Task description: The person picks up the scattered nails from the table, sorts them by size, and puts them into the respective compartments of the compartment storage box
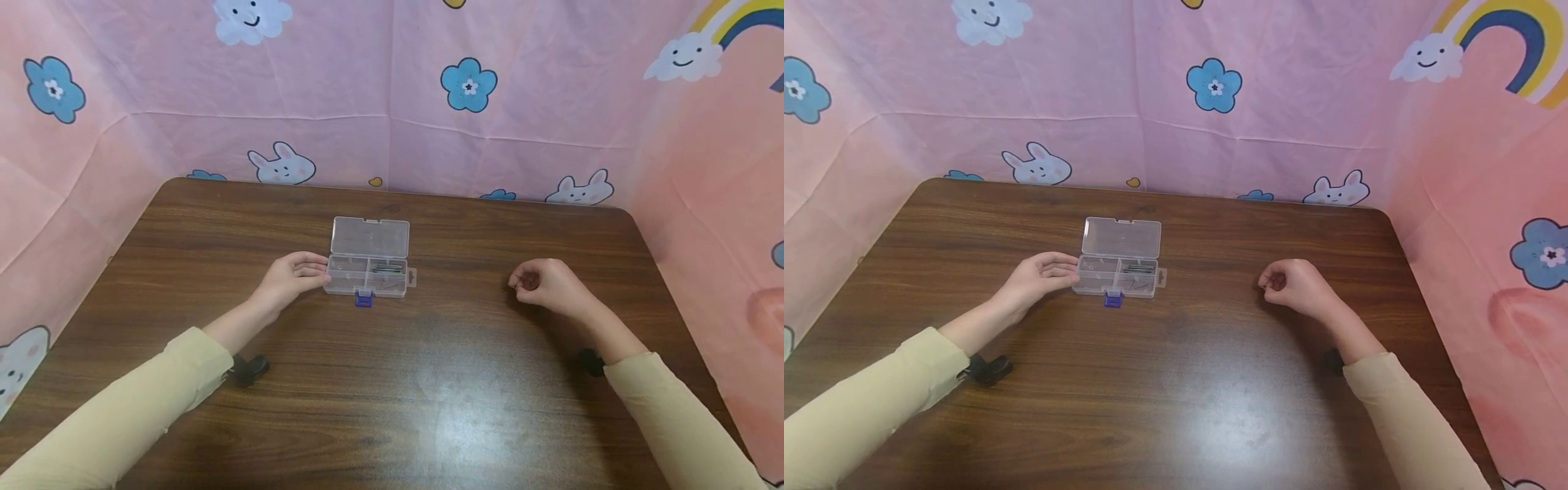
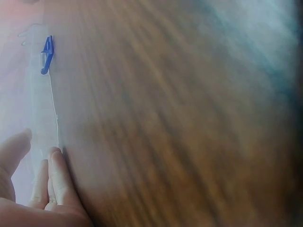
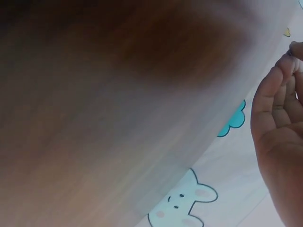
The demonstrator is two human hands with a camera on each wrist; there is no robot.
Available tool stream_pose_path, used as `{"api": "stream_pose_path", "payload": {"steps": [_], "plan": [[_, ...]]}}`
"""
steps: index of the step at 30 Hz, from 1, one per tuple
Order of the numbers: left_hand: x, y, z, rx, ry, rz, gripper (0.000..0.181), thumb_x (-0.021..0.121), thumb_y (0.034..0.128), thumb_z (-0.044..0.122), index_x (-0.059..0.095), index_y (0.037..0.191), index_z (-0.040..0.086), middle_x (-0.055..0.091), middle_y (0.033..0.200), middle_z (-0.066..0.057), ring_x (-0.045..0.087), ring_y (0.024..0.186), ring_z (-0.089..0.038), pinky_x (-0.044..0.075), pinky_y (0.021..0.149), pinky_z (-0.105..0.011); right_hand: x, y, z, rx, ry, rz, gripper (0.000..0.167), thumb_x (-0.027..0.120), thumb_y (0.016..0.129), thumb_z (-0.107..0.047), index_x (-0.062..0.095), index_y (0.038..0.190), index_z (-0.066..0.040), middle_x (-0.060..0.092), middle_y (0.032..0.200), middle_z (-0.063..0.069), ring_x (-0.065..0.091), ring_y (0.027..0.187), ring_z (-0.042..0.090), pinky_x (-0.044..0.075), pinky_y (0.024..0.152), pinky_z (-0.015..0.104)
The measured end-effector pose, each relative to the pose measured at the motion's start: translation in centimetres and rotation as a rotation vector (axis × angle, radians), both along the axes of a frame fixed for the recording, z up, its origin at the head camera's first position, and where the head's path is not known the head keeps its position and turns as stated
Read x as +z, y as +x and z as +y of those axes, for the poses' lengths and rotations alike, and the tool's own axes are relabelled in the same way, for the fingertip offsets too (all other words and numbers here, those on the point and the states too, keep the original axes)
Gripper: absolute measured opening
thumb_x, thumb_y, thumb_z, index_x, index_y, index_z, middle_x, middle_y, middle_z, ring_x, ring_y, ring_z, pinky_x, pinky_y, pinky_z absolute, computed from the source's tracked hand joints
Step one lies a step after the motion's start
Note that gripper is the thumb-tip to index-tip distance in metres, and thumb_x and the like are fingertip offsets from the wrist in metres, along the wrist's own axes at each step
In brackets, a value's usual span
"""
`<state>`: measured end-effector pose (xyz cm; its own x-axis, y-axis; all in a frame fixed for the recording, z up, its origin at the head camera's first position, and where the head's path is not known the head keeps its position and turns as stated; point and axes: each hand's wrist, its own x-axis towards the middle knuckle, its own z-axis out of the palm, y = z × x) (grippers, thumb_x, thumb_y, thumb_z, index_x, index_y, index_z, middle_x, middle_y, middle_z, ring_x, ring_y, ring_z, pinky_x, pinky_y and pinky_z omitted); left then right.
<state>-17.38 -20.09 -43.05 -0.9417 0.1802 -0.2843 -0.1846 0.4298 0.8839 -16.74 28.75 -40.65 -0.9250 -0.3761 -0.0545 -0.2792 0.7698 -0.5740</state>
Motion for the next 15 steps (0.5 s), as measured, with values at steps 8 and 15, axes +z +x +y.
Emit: {"api": "stream_pose_path", "payload": {"steps": [8, 15], "plan": [[0.0, 0.0, 0.1, 0.001, -0.002, -0.001, 0.051, 0.076, 0.1002, 0.022, 0.059, 0.144, 0.002, 0.066, 0.142, -0.02, 0.067, 0.119, -0.013, 0.051, 0.097, -0.017, 0.0, -0.9, -1.8, 0.02, -0.036, 0.015, 0.011, 0.072, 0.088, 0.004, 0.077, 0.096, -0.002, 0.077, 0.09, 0.007, 0.06, 0.08, 0.015, 0.05, 0.069, 0.022], [-0.1, 0.0, 0.0, 0.004, -0.001, -0.002, 0.052, 0.076, 0.1002, 0.022, 0.059, 0.145, 0.002, 0.066, 0.142, -0.02, 0.066, 0.11, -0.003, 0.051, 0.095, -0.015, 0.0, -1.8, -3.7, 0.044, -0.064, 0.032, 0.011, 0.072, 0.087, 0.004, 0.077, 0.095, -0.002, 0.076, 0.088, 0.007, 0.062, 0.081, 0.017, 0.051, 0.072, 0.023]]}}
